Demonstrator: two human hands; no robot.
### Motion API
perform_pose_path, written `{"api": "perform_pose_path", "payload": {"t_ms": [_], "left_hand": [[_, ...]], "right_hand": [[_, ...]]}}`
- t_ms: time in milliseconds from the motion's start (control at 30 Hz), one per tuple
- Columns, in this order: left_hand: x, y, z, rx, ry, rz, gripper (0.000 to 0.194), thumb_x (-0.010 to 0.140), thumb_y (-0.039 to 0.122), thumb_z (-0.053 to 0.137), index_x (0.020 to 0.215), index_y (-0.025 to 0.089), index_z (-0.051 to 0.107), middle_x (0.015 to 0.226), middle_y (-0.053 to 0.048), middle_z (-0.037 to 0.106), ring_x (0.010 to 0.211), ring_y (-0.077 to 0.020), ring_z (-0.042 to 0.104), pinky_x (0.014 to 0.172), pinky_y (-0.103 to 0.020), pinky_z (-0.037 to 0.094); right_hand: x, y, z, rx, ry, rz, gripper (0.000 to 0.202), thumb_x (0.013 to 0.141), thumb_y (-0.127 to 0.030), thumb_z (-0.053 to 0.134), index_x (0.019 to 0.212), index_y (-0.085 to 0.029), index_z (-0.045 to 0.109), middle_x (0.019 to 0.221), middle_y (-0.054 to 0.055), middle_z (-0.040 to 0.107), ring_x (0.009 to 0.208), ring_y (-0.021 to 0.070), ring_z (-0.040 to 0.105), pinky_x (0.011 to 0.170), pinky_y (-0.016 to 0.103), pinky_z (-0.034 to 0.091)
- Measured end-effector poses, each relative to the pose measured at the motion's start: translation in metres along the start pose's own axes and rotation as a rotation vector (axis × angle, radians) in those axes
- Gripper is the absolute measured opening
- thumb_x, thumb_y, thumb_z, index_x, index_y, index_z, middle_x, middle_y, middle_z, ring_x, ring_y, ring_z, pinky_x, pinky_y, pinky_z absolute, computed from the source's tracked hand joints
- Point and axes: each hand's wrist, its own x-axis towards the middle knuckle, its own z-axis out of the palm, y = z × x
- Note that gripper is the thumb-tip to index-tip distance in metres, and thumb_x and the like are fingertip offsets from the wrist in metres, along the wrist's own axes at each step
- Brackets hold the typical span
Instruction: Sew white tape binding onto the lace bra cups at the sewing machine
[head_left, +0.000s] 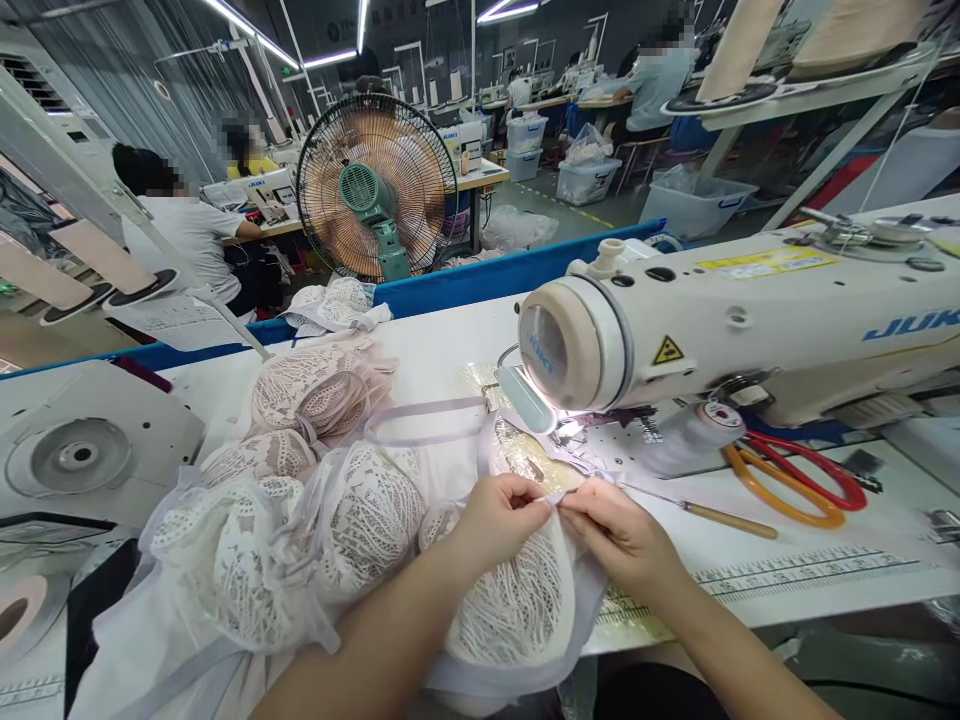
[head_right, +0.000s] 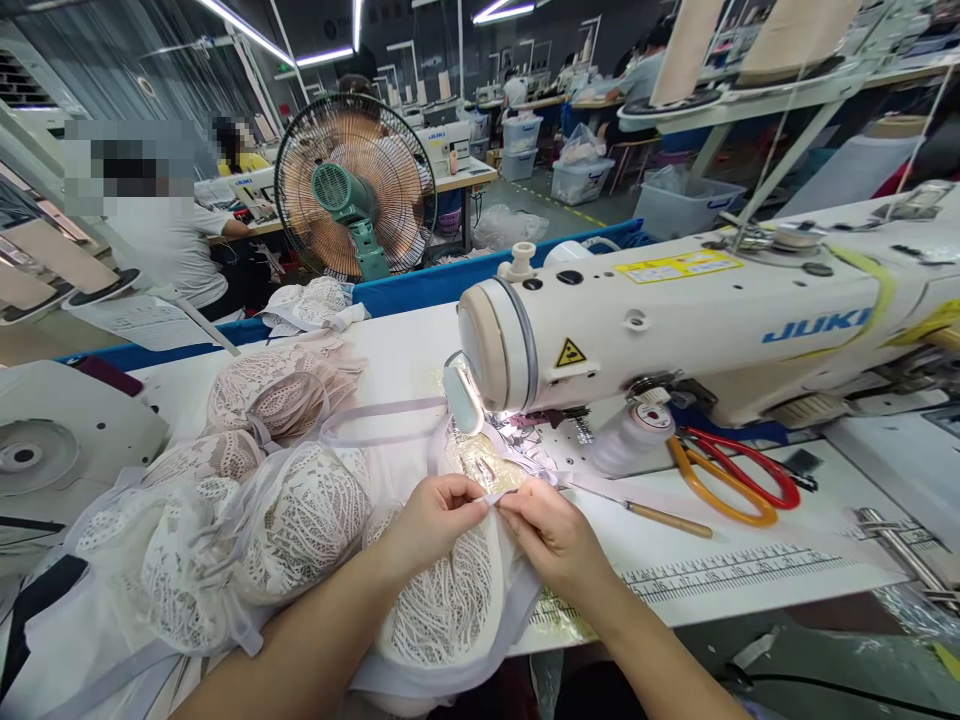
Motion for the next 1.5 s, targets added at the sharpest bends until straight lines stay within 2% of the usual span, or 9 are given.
{"api": "perform_pose_path", "payload": {"t_ms": [367, 633, 833, 1233, 1500], "left_hand": [[0.0011, -0.004, 0.0019, 0.048, 0.011, 0.002, 0.01, 0.068, 0.022, 0.055, 0.068, 0.013, 0.057, 0.061, 0.001, 0.051, 0.055, -0.0089, 0.043, 0.052, -0.022, 0.034], [0.0016, -0.0056, 0.0008, 0.03, -0.005, 0.002, 0.011, 0.071, 0.023, 0.052, 0.067, 0.014, 0.057, 0.059, 0.001, 0.049, 0.052, -0.0086, 0.042, 0.047, -0.021, 0.033], [0.0004, -0.0059, -0.0019, 0.044, -0.03, 0.015, 0.016, 0.073, 0.028, 0.052, 0.069, 0.014, 0.058, 0.059, 0.001, 0.046, 0.05, -0.0083, 0.042, 0.045, -0.021, 0.035], [-0.0006, -0.0009, -0.0024, 0.017, -0.032, -0.033, 0.018, 0.073, 0.029, 0.052, 0.071, 0.013, 0.059, 0.058, 0.003, 0.043, 0.048, -0.0067, 0.036, 0.043, -0.02, 0.028], [0.0002, -0.0016, -0.0018, 0.02, -0.035, 0.001, 0.018, 0.072, 0.029, 0.052, 0.069, 0.012, 0.059, 0.058, 0.002, 0.044, 0.052, -0.007, 0.035, 0.048, -0.021, 0.028]], "right_hand": [[-0.0014, -0.007, 0.0024, -0.017, -0.041, 0.111, 0.018, 0.085, -0.024, 0.042, 0.077, -0.02, 0.058, 0.066, 0.001, 0.05, 0.06, 0.0133, 0.051, 0.053, 0.026, 0.042], [-0.0018, -0.0009, 0.0016, 0.005, -0.014, 0.075, 0.018, 0.085, -0.022, 0.042, 0.086, -0.021, 0.06, 0.068, 0.002, 0.051, 0.064, 0.0136, 0.052, 0.055, 0.025, 0.044], [-0.0017, 0.0006, 0.0001, -0.001, -0.045, 0.097, 0.02, 0.086, -0.023, 0.041, 0.088, -0.023, 0.061, 0.071, 0.002, 0.051, 0.065, 0.0133, 0.052, 0.056, 0.025, 0.044], [-0.0005, -0.0007, -0.0012, 0.018, -0.006, 0.057, 0.02, 0.085, -0.021, 0.041, 0.086, -0.022, 0.061, 0.07, 0.002, 0.051, 0.065, 0.0128, 0.052, 0.056, 0.024, 0.044], [0.0014, -0.0037, -0.0009, 0.016, 0.005, 0.077, 0.018, 0.085, -0.023, 0.043, 0.081, -0.022, 0.061, 0.067, 0.001, 0.051, 0.063, 0.0135, 0.052, 0.054, 0.026, 0.044]]}}
